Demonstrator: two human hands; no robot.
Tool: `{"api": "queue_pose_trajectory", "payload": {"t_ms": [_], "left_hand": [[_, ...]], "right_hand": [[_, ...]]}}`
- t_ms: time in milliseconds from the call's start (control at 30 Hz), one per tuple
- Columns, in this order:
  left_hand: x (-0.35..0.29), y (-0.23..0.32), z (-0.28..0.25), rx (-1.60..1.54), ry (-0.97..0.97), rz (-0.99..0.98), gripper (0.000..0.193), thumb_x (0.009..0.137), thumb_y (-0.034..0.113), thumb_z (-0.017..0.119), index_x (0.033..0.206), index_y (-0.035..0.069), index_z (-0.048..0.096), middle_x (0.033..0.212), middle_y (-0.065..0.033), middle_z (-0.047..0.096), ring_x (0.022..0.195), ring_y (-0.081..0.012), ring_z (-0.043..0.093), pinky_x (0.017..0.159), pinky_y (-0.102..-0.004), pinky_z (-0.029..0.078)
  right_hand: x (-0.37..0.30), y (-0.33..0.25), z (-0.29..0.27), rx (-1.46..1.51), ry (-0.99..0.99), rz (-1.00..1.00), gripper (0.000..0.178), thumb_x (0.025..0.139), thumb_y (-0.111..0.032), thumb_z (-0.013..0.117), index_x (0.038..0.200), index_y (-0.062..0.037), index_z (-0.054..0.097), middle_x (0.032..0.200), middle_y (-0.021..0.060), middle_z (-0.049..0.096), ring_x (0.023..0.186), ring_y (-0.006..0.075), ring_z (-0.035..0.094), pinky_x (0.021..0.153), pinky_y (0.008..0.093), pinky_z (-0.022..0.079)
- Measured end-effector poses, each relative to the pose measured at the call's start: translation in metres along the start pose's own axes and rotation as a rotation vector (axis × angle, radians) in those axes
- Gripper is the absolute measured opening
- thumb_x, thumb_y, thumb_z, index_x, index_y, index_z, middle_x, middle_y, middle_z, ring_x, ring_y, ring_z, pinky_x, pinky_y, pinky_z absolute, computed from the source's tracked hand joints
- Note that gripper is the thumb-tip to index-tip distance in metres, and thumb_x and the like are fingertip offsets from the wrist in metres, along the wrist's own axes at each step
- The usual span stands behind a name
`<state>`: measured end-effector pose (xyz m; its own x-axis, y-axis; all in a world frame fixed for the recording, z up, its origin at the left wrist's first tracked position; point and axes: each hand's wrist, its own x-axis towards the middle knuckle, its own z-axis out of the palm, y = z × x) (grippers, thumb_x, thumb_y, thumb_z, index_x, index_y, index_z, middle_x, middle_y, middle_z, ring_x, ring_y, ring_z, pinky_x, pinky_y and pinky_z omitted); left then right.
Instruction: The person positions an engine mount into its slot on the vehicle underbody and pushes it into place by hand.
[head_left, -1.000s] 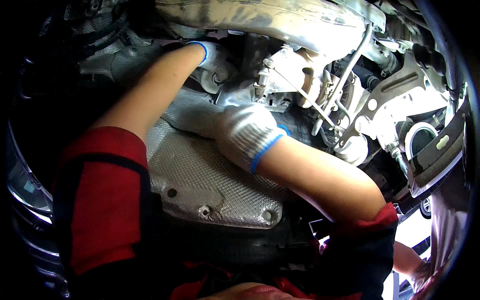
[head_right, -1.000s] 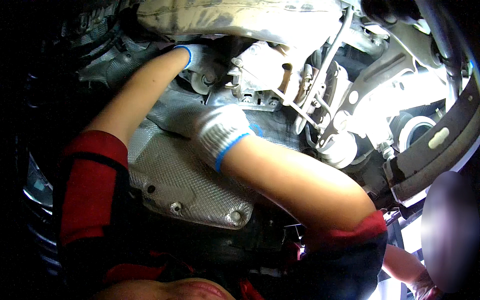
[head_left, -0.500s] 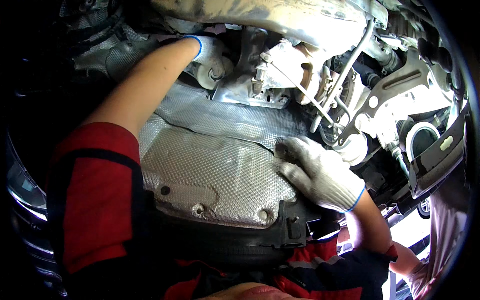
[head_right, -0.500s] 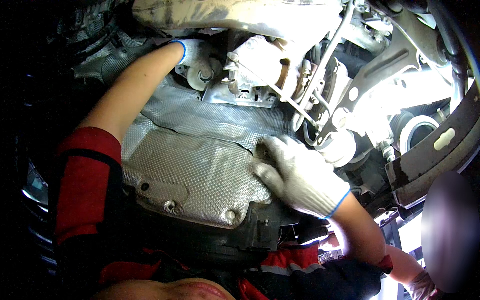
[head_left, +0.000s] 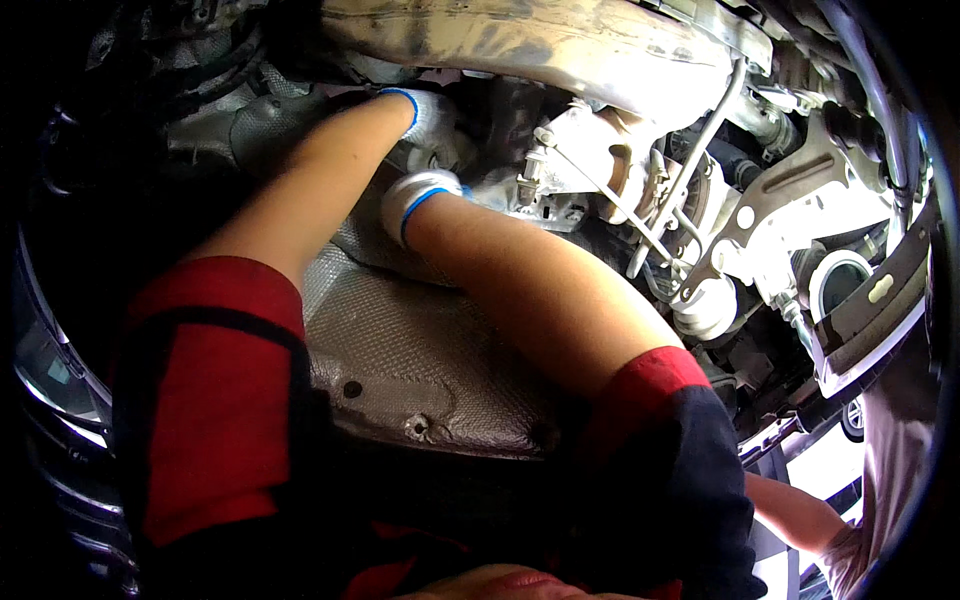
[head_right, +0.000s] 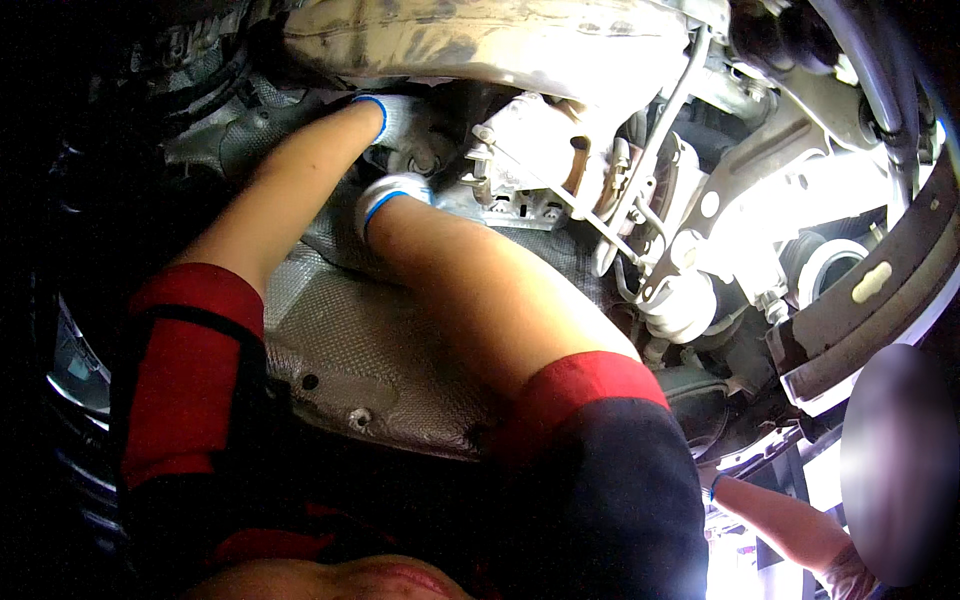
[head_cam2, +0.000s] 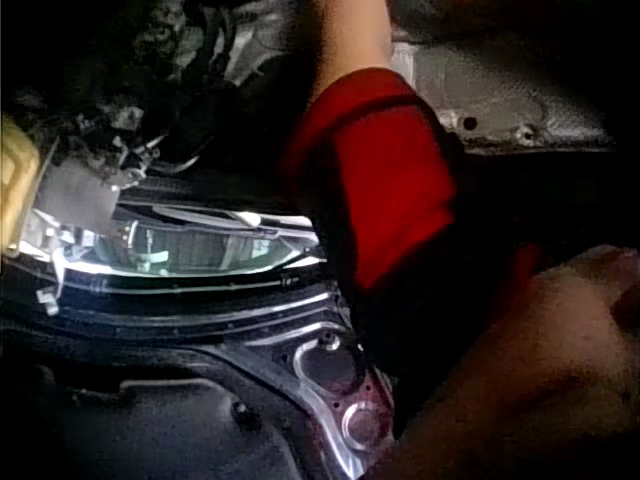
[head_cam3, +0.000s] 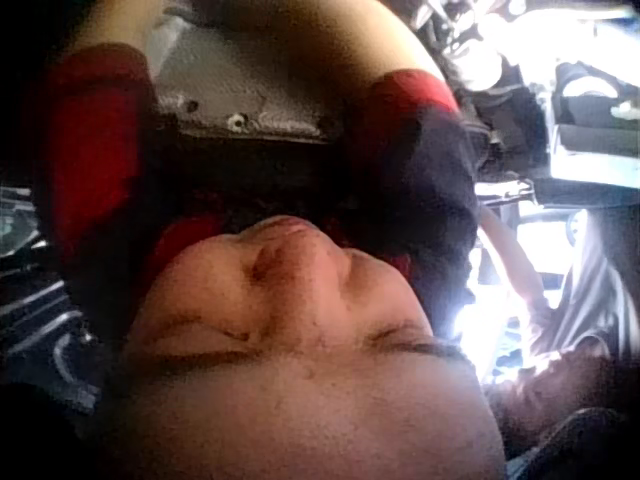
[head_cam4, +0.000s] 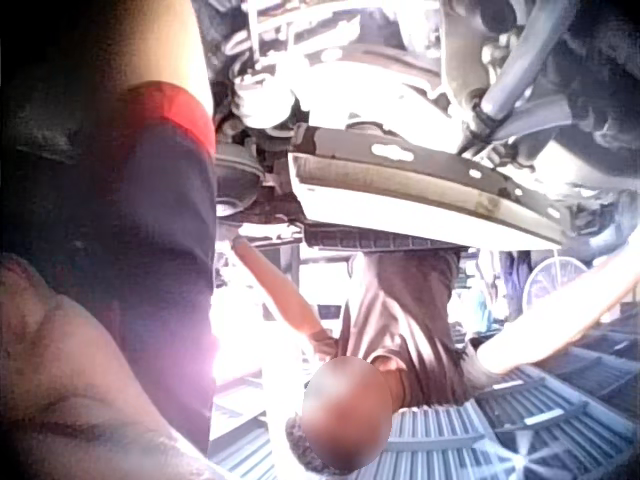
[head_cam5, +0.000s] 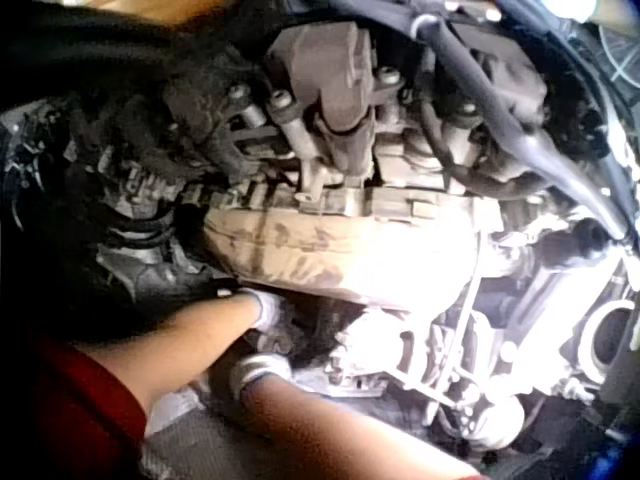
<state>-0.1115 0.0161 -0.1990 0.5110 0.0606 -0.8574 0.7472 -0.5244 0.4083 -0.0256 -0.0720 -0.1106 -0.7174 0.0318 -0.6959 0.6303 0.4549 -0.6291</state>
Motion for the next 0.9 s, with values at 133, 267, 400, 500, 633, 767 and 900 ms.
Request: {"api": "queue_pose_trajectory", "payload": {"t_ms": [133, 267, 400, 500, 633, 767, 900], "left_hand": [[0.003, -0.001, -0.001, 0.006, 0.016, 0.017, 0.067, 0.084, 0.045, 0.069, 0.146, 0.022, 0.054, 0.144, -0.0127, 0.059, 0.127, -0.0334, 0.058, 0.106, -0.0421, 0.047], [-0.001, 0.007, -0.005, -0.021, 0.030, 0.034, 0.068, 0.084, 0.045, 0.070, 0.147, 0.023, 0.053, 0.145, -0.0125, 0.058, 0.128, -0.0333, 0.057, 0.107, -0.0419, 0.047], [-0.006, 0.009, -0.007, -0.031, 0.022, 0.032, 0.070, 0.084, 0.045, 0.070, 0.148, 0.023, 0.052, 0.145, -0.0124, 0.057, 0.128, -0.0332, 0.057, 0.107, -0.0417, 0.046], [-0.009, 0.005, -0.004, -0.035, 0.015, 0.032, 0.071, 0.083, 0.045, 0.071, 0.149, 0.024, 0.051, 0.146, -0.0122, 0.057, 0.129, -0.0331, 0.057, 0.108, -0.0416, 0.046], [-0.002, 0.003, -0.007, -0.018, 0.013, 0.062, 0.073, 0.083, 0.045, 0.071, 0.149, 0.024, 0.050, 0.147, -0.0121, 0.056, 0.129, -0.0330, 0.056, 0.108, -0.0415, 0.046], [-0.005, -0.008, -0.001, -0.030, 0.020, 0.108, 0.075, 0.082, 0.045, 0.072, 0.150, 0.025, 0.049, 0.148, -0.0119, 0.056, 0.130, -0.0329, 0.056, 0.109, -0.0413, 0.046], [0.001, -0.017, 0.002, -0.186, -0.037, 0.022, 0.088, 0.072, 0.040, 0.083, 0.151, 0.023, 0.048, 0.141, -0.0156, 0.060, 0.121, -0.0352, 0.061, 0.102, -0.0421, 0.051]], "right_hand": [[0.029, 0.034, 0.033, 0.001, 0.041, 0.019, 0.035, 0.097, -0.022, 0.053, 0.122, -0.0095, 0.074, 0.131, 0.0147, 0.068, 0.118, 0.0327, 0.068, 0.091, 0.0475, 0.057], [0.029, 0.033, 0.037, -0.114, 0.087, 0.028, 0.035, 0.097, -0.021, 0.051, 0.121, -0.0083, 0.074, 0.130, 0.0160, 0.068, 0.116, 0.0338, 0.068, 0.091, 0.0478, 0.056], [0.032, 0.034, 0.040, -0.169, 0.085, 0.025, 0.035, 0.098, -0.021, 0.051, 0.120, -0.0060, 0.075, 0.127, 0.0174, 0.070, 0.114, 0.0356, 0.069, 0.087, 0.0530, 0.056], [0.020, 0.025, 0.033, -0.226, 0.081, 0.046, 0.035, 0.098, -0.020, 0.051, 0.118, -0.0042, 0.075, 0.123, 0.0177, 0.072, 0.111, 0.0362, 0.070, 0.084, 0.0568, 0.055], [0.020, 0.029, 0.035, -0.245, 0.116, 0.073, 0.034, 0.098, -0.019, 0.052, 0.116, -0.0032, 0.076, 0.120, 0.0177, 0.073, 0.110, 0.0353, 0.070, 0.081, 0.0564, 0.055], [0.021, 0.029, 0.036, -0.221, 0.103, -0.008, 0.033, 0.098, -0.018, 0.051, 0.115, -0.0031, 0.076, 0.119, 0.0177, 0.073, 0.110, 0.0337, 0.070, 0.080, 0.0518, 0.056], [0.019, 0.030, 0.034, -0.355, 0.011, -0.065, 0.031, 0.097, -0.019, 0.055, 0.117, -0.0073, 0.076, 0.124, 0.0127, 0.072, 0.113, 0.0331, 0.070, 0.082, 0.0506, 0.057]]}}
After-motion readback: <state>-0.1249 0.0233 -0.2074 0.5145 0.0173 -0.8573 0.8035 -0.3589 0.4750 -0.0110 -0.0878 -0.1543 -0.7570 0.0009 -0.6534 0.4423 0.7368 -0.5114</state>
